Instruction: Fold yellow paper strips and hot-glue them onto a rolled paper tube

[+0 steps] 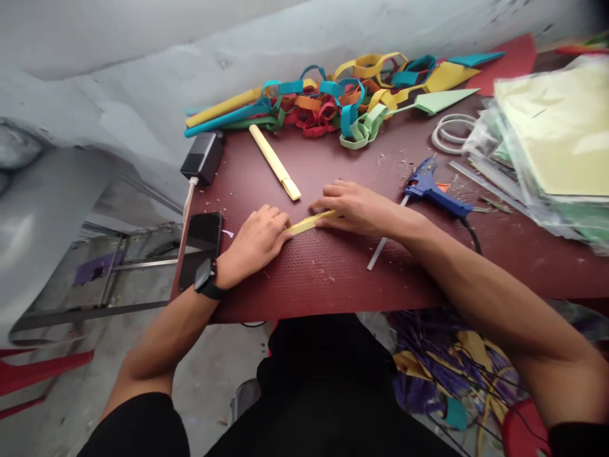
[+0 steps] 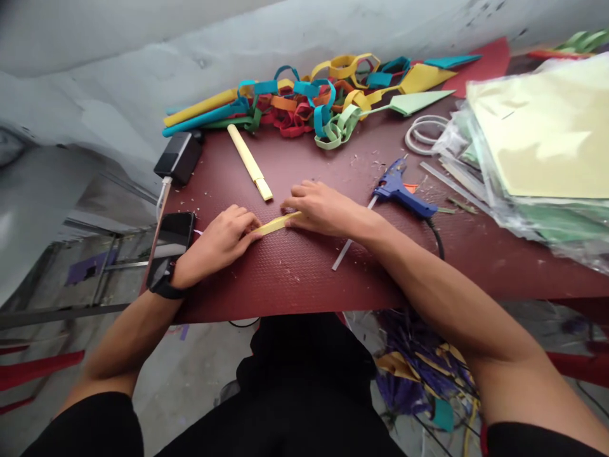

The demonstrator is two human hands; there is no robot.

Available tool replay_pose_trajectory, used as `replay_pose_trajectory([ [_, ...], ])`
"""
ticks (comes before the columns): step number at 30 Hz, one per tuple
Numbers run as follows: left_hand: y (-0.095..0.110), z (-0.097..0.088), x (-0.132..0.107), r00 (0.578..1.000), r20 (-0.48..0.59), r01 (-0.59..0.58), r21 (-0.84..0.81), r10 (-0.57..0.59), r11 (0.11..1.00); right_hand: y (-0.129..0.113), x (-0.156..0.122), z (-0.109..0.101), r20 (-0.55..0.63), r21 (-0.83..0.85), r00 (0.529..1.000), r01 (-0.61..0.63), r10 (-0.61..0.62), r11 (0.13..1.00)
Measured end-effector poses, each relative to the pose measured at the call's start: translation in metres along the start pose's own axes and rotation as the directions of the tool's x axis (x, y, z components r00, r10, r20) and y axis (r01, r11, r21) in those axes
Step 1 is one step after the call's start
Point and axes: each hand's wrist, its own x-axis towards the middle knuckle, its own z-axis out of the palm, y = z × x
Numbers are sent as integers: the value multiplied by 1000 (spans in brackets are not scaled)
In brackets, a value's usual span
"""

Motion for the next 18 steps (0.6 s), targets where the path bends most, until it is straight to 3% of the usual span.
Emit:
replay_pose_trajectory([
  [4, 2, 1, 2, 994, -111, -37, -144, 21, 989, -5, 0, 2, -81, -58, 995, 51, -55, 997],
  [7, 2, 0, 6, 983, -182, -20, -277, -32, 961, -6, 2, -2, -46, -13, 998, 41, -41, 999],
  [10, -1, -4, 11, 960, -266, 2, -307, -88, 952, -1, -1, -11, -42, 44, 998, -45, 47, 998],
  [14, -7, -10, 19, 923, -356, 54, -263, -149, 963, 18, -8, -23, -158, 39, 967, -198, 202, 979],
  [18, -4, 0, 41, 928, -287, 173, -230, -236, 958, 38, -13, -25, -224, 50, 907, -354, 355, 934],
])
